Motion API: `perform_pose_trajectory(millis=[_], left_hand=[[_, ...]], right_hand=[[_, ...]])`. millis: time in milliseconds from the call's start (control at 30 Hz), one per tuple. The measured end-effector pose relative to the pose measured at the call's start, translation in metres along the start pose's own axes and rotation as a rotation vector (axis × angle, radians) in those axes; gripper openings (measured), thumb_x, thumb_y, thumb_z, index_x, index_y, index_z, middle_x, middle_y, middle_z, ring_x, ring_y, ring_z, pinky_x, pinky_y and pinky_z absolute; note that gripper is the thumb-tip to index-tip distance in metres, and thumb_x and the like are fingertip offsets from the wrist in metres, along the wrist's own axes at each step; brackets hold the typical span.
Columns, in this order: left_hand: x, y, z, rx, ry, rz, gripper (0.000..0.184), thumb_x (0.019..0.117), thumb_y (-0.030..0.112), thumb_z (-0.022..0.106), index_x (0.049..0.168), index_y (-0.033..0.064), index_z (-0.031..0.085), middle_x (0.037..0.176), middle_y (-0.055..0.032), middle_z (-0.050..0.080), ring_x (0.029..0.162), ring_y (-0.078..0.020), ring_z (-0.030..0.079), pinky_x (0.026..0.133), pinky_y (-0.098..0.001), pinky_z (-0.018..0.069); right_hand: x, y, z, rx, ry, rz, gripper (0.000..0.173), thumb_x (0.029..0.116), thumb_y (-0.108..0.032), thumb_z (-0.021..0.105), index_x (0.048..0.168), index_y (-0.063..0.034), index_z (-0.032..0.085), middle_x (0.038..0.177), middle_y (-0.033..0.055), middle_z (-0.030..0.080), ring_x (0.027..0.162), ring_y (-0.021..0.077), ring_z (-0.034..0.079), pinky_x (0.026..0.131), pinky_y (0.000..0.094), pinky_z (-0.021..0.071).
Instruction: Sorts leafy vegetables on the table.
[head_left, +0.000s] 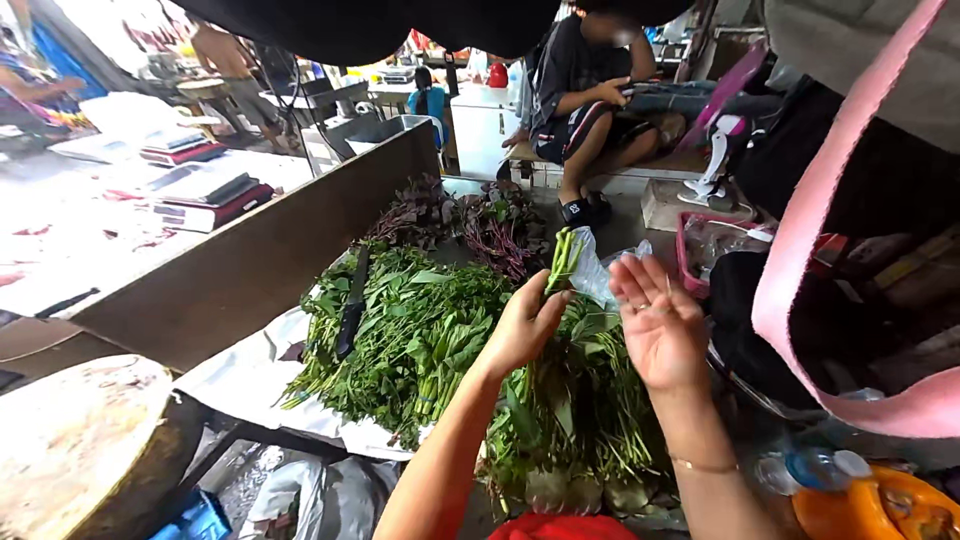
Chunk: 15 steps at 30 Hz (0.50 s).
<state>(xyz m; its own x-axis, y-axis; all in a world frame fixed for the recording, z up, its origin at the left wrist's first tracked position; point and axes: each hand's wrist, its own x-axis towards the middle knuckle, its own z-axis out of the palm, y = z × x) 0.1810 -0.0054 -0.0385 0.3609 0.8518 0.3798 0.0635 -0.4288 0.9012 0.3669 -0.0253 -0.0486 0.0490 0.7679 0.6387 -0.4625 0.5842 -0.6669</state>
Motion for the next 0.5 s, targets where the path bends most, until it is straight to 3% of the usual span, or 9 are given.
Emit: perform_pose_trajectory(millis=[67,100,133,200,267,300,367,433,500], left_hand=[[-0.003,0.007,0.005,0.152,-0.092,0.058,0.022,0.1059,0.016,0.050,0.115,-0.0016,0.061,0.074,-0.0008,0.054,0.060,-0.0044,0.049,0.058,-0.0217,0.0458],[-0.002,0.008,0.008,0.247,-0.177,0.081,0.024,0.1066,0.017,0.050,0.114,-0.0026,0.061,0.079,-0.0038,0.057,0.064,-0.0054,0.051,0.062,-0.0224,0.0465],[0.001,0.009,0.010,0.326,-0.267,0.066,0.026,0.1072,0.018,0.049,0.116,-0.0024,0.062,0.084,-0.0068,0.061,0.069,-0.0079,0.054,0.067,-0.0251,0.0484],[0.005,0.011,0.013,0.409,-0.398,-0.033,0.031,0.1076,0.019,0.048,0.127,-0.0011,0.061,0.097,-0.0124,0.066,0.084,-0.0148,0.062,0.080,-0.0338,0.0520],[0.005,0.007,0.012,0.341,-0.325,-0.084,0.025,0.1043,0.013,0.053,0.121,-0.0037,0.063,0.101,-0.0134,0.068,0.091,-0.0148,0.065,0.087,-0.0352,0.0531],[0.004,0.004,0.008,0.266,-0.238,-0.095,0.024,0.1015,0.009,0.054,0.120,-0.0039,0.063,0.098,-0.0112,0.068,0.089,-0.0121,0.065,0.085,-0.0334,0.0544],[0.001,0.001,0.002,0.114,-0.069,-0.089,0.024,0.1041,0.013,0.051,0.122,-0.0007,0.061,0.086,-0.0036,0.065,0.075,-0.0058,0.062,0.072,-0.0266,0.0553],[-0.004,0.005,0.004,0.035,0.046,-0.030,0.020,0.1060,0.017,0.048,0.117,0.0029,0.057,0.071,0.0029,0.052,0.058,-0.0039,0.050,0.056,-0.0223,0.0463],[-0.011,0.012,0.011,0.118,0.056,0.080,0.019,0.1059,0.014,0.050,0.115,-0.0010,0.057,0.071,-0.0001,0.052,0.057,-0.0055,0.049,0.056,-0.0229,0.0459]], right_hand=[[0.020,0.010,-0.021,0.072,-0.015,0.212,0.063,0.0865,-0.058,0.072,0.132,-0.0153,0.066,0.127,0.0009,0.071,0.115,0.0152,0.068,0.101,0.0341,0.0554],[0.032,0.010,-0.032,0.008,-0.139,0.269,0.071,0.0837,-0.065,0.071,0.133,-0.0138,0.065,0.123,-0.0002,0.071,0.111,0.0130,0.067,0.097,0.0324,0.0554],[0.045,0.006,-0.039,-0.105,-0.310,0.274,0.069,0.0860,-0.063,0.070,0.131,-0.0106,0.066,0.116,-0.0003,0.072,0.104,0.0114,0.068,0.093,0.0308,0.0564],[0.062,-0.014,-0.032,-0.482,-0.601,0.126,0.037,0.0895,-0.031,0.069,0.111,-0.0010,0.074,0.095,0.0011,0.075,0.088,0.0083,0.069,0.085,0.0289,0.0586],[0.050,-0.030,-0.005,-0.815,-0.738,-0.151,0.021,0.0897,-0.024,0.071,0.097,-0.0066,0.081,0.088,-0.0001,0.076,0.086,0.0075,0.069,0.096,0.0365,0.0507],[0.037,-0.029,0.005,-0.806,-0.722,-0.285,0.018,0.0933,-0.022,0.070,0.097,-0.0083,0.082,0.091,0.0006,0.077,0.090,0.0082,0.069,0.101,0.0393,0.0467],[0.006,-0.020,0.014,-0.504,-0.500,-0.343,0.016,0.0991,-0.018,0.068,0.107,-0.0083,0.079,0.101,0.0043,0.078,0.100,0.0111,0.071,0.103,0.0334,0.0510],[-0.009,-0.011,0.015,-0.091,-0.146,-0.139,0.021,0.0992,-0.024,0.067,0.116,-0.0175,0.077,0.113,0.0016,0.077,0.108,0.0140,0.071,0.100,0.0321,0.0565],[-0.001,-0.004,0.003,0.132,0.086,0.123,0.034,0.0985,-0.036,0.064,0.126,-0.0150,0.069,0.122,0.0017,0.074,0.114,0.0152,0.070,0.100,0.0337,0.0562]])
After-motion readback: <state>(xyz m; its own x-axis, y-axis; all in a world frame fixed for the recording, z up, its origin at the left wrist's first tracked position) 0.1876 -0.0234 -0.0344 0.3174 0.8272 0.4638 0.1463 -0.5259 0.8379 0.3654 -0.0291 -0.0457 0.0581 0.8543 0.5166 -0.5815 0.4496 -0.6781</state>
